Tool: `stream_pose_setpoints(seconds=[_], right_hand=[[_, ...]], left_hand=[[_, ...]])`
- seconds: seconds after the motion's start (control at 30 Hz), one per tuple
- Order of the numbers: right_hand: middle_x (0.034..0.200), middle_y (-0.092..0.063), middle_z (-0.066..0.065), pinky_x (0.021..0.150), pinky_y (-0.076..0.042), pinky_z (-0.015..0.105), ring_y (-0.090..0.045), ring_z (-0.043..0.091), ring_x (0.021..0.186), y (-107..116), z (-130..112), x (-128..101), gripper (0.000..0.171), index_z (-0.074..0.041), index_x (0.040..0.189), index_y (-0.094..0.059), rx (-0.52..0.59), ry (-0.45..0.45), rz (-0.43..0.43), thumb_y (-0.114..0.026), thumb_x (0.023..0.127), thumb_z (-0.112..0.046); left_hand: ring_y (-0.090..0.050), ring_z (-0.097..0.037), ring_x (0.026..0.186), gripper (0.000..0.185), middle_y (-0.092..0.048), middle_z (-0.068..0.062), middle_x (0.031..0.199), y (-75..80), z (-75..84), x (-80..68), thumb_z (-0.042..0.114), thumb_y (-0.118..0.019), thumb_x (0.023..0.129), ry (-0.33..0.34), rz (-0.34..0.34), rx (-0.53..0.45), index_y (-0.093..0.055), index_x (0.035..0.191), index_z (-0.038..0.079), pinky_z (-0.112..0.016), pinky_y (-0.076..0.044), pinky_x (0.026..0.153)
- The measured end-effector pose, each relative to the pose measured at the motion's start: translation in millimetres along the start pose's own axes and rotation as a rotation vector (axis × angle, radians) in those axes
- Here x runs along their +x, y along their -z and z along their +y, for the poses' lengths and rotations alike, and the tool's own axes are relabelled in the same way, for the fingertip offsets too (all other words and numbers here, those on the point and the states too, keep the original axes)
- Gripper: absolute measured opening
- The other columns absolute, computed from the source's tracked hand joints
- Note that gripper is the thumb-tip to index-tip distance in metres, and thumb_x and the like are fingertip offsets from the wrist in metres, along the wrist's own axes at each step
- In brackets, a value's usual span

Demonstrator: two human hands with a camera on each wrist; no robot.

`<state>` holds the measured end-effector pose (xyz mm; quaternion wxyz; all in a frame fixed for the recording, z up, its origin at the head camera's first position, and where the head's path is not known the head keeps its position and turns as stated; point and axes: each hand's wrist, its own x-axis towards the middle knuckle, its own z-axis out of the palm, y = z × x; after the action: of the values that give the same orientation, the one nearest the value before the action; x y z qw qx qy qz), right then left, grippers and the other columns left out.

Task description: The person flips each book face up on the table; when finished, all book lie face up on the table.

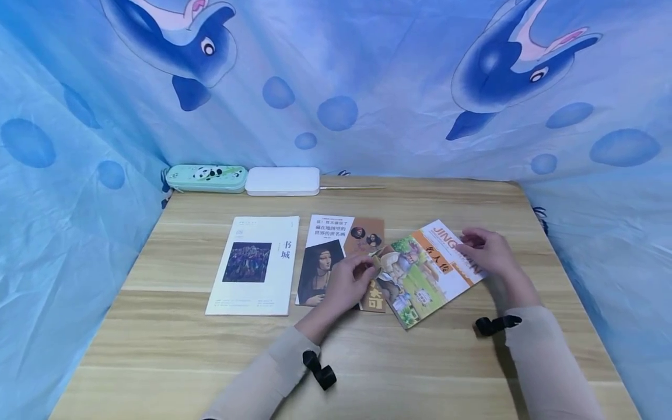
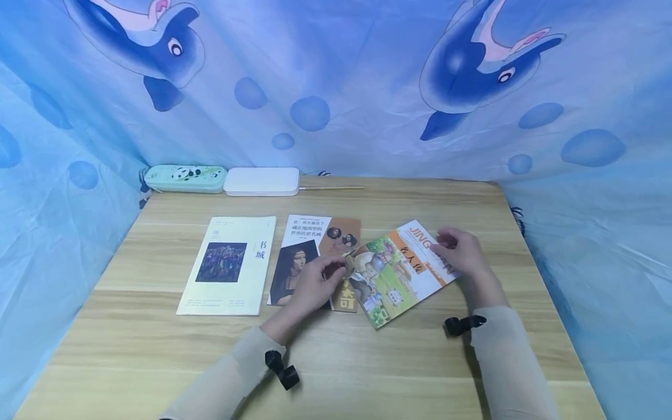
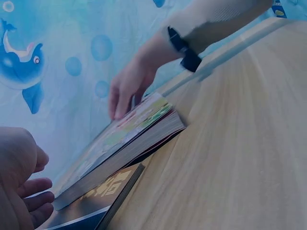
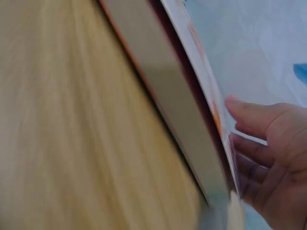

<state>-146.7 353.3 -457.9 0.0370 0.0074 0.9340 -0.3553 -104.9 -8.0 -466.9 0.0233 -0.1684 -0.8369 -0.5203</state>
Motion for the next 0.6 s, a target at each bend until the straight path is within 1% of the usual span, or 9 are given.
stream_pose_setpoints(seconds=[0.07,0.17,0.23,0.3,0.4,0.5,0.6], right_hand=[[0.117,-0.067,0.025,0.089,-0.052,0.045,-0.063,0.038,0.105,4.4,3.0,-6.5,0.053,0.006,0.133,-0.058,-0.012,-0.029,-0.016,-0.071,0.096,-0.03],[0.116,-0.066,0.026,0.089,-0.051,0.05,-0.061,0.039,0.105,8.9,7.6,-15.7,0.058,0.007,0.132,-0.058,-0.065,-0.073,-0.022,-0.068,0.097,-0.038],[0.115,-0.064,0.026,0.086,-0.051,0.053,-0.059,0.04,0.104,10.6,9.1,-21.0,0.065,0.007,0.131,-0.057,-0.109,-0.123,-0.022,-0.065,0.097,-0.048],[0.114,-0.061,0.028,0.082,-0.051,0.053,-0.058,0.041,0.102,11.2,9.5,-25.1,0.072,0.007,0.131,-0.056,-0.147,-0.176,-0.024,-0.061,0.096,-0.056],[0.115,-0.06,0.029,0.076,-0.051,0.049,-0.057,0.041,0.1,11.4,8.8,-28.4,0.079,0.007,0.13,-0.056,-0.157,-0.228,-0.034,-0.058,0.095,-0.063],[0.114,-0.061,0.028,0.073,-0.052,0.043,-0.059,0.039,0.098,10.5,10.6,-28.9,0.077,0.007,0.129,-0.057,-0.129,-0.232,-0.03,-0.057,0.095,-0.062],[0.111,-0.062,0.025,0.071,-0.05,0.035,-0.06,0.035,0.095,9.0,13.3,-28.1,0.072,0.006,0.128,-0.058,-0.089,-0.234,0.011,-0.059,0.096,-0.058]], left_hand=[[-0.063,-0.031,0.12,0.023,-0.068,-0.015,0.125,0.8,-0.8,3.1,0.008,-0.072,0.093,-0.008,-0.011,0.003,-0.073,0.114,0.0,-0.042,-0.053,0.101],[-0.061,-0.03,0.123,0.025,-0.065,-0.016,0.13,0.4,-1.8,6.7,0.009,-0.072,0.093,-0.012,-0.026,0.012,-0.072,0.116,-0.001,-0.04,-0.051,0.103],[-0.055,-0.031,0.132,0.026,-0.063,-0.017,0.134,-0.3,-2.2,8.8,0.009,-0.072,0.093,-0.015,-0.031,0.011,-0.071,0.116,-0.002,-0.041,-0.049,0.107],[-0.053,-0.033,0.134,0.027,-0.062,-0.017,0.135,-1.1,-2.6,10.4,0.009,-0.072,0.093,-0.02,-0.038,0.011,-0.07,0.117,-0.003,-0.041,-0.049,0.106],[-0.053,-0.034,0.133,0.028,-0.063,-0.018,0.134,-1.9,-3.2,12.0,0.01,-0.071,0.093,-0.022,-0.048,0.016,-0.07,0.118,-0.003,-0.042,-0.052,0.102],[-0.053,-0.033,0.134,0.03,-0.064,-0.017,0.134,-2.2,-4.6,13.4,0.01,-0.073,0.092,-0.022,-0.066,0.018,-0.07,0.119,-0.002,-0.042,-0.048,0.108],[-0.051,-0.031,0.136,0.032,-0.064,-0.015,0.134,-2.3,-5.6,14.6,0.009,-0.077,0.089,-0.011,-0.099,0.014,-0.07,0.118,-0.001,-0.04,-0.042,0.114]])
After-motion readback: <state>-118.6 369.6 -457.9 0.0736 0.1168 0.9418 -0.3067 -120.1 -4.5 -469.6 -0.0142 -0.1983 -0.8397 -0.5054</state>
